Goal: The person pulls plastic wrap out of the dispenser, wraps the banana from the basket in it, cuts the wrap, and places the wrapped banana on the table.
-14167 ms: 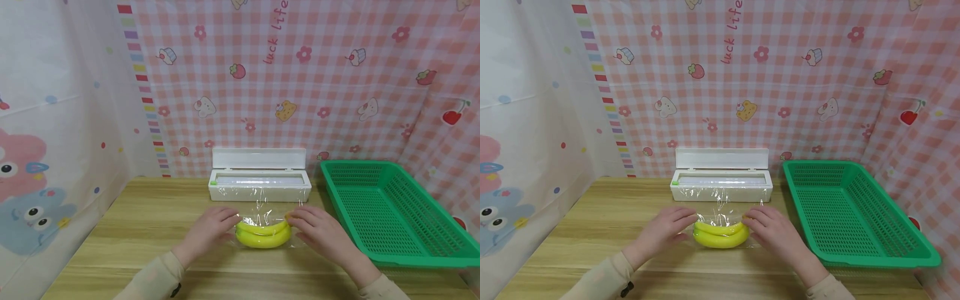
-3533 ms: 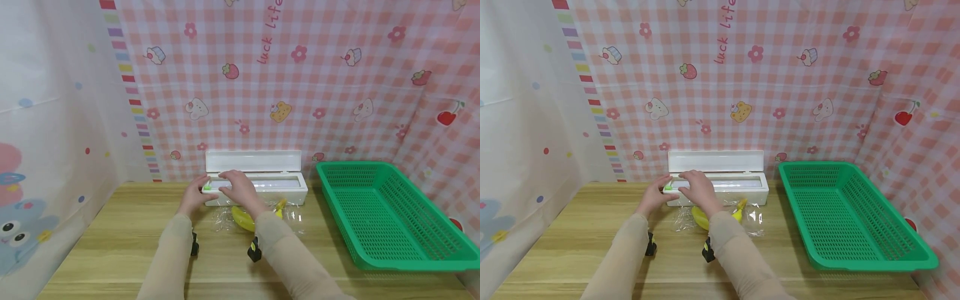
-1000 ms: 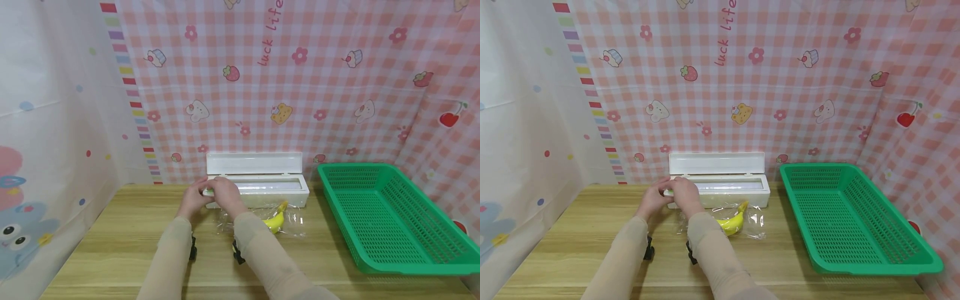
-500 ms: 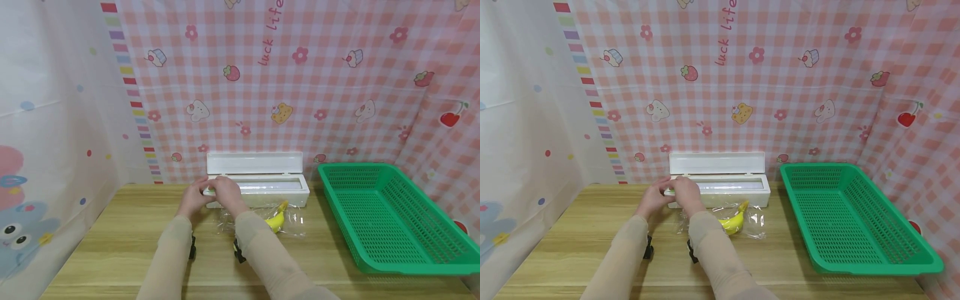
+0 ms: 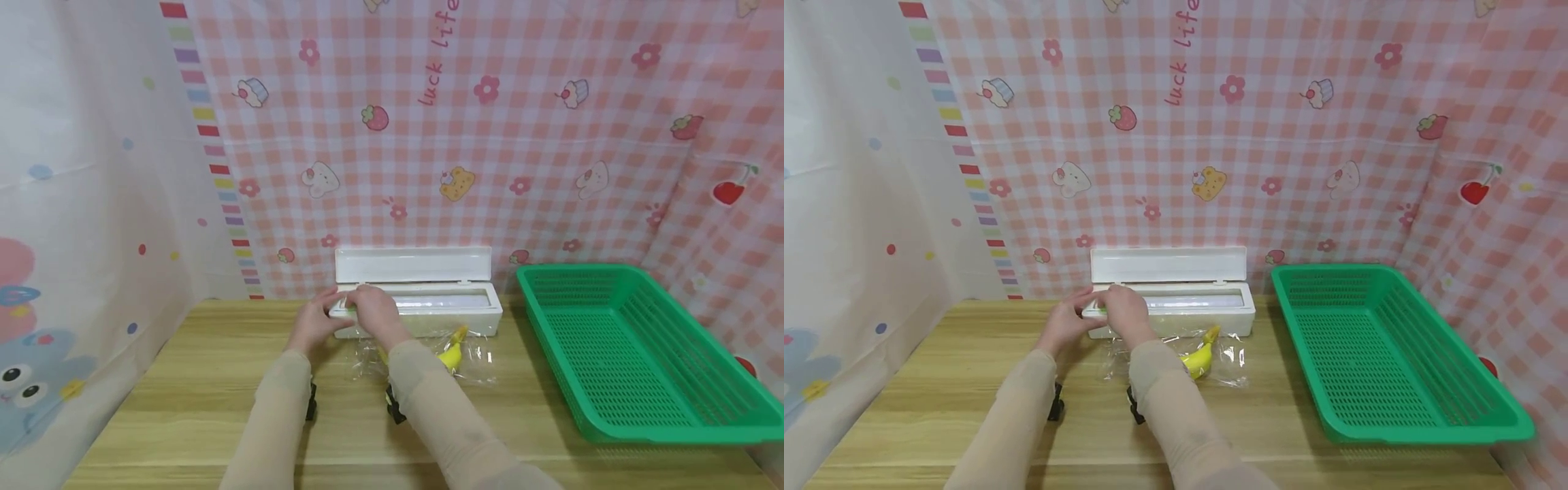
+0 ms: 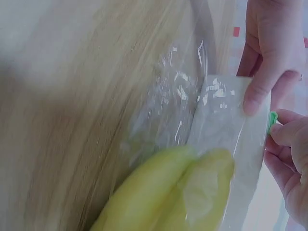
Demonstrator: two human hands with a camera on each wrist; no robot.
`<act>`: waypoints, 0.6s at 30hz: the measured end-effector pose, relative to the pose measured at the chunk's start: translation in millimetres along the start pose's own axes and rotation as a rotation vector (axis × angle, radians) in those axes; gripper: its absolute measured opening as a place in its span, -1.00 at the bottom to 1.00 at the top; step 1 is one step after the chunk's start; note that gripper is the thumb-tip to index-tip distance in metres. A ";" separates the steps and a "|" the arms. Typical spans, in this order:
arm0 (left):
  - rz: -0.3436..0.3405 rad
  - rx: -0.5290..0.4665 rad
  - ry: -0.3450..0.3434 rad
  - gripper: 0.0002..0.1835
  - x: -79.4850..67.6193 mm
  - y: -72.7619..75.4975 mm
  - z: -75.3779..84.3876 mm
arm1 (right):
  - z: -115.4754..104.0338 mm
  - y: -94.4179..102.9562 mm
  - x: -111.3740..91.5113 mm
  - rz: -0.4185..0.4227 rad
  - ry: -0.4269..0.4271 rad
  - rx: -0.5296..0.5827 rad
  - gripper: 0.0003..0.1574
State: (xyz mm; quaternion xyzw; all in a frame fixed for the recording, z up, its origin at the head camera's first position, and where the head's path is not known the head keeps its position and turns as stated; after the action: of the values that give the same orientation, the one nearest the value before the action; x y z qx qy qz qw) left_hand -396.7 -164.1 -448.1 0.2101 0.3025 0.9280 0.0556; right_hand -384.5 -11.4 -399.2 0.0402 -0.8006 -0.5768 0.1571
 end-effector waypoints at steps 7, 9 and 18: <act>0.002 0.034 -0.034 -0.25 1.3 0.2 0.5 | 13.7 6.5 -0.3 -0.036 0.000 0.016 -0.67; -0.002 0.049 -0.039 -0.25 1.3 0.7 0.6 | 15.5 7.6 0.0 -0.038 0.015 0.004 -0.68; -0.015 0.066 -0.024 -0.26 0.4 0.9 1.6 | 21.3 12.1 -1.7 -0.050 0.031 -0.001 -0.67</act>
State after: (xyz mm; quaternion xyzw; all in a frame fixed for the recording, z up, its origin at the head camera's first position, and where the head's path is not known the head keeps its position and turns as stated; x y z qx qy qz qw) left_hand -396.4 -163.9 -446.2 0.2206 0.3338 0.9146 0.0590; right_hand -387.8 12.4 -394.3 0.0690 -0.7967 -0.5801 0.1549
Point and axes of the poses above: each hand's wrist, its own x-axis towards the middle knuckle, its own y-axis out of the back of the hand, z = x × y, the point moved 2 cm from there along x, towards the middle knuckle, and after that the axes turned 10 degrees about -y, right-handed, at the moved point
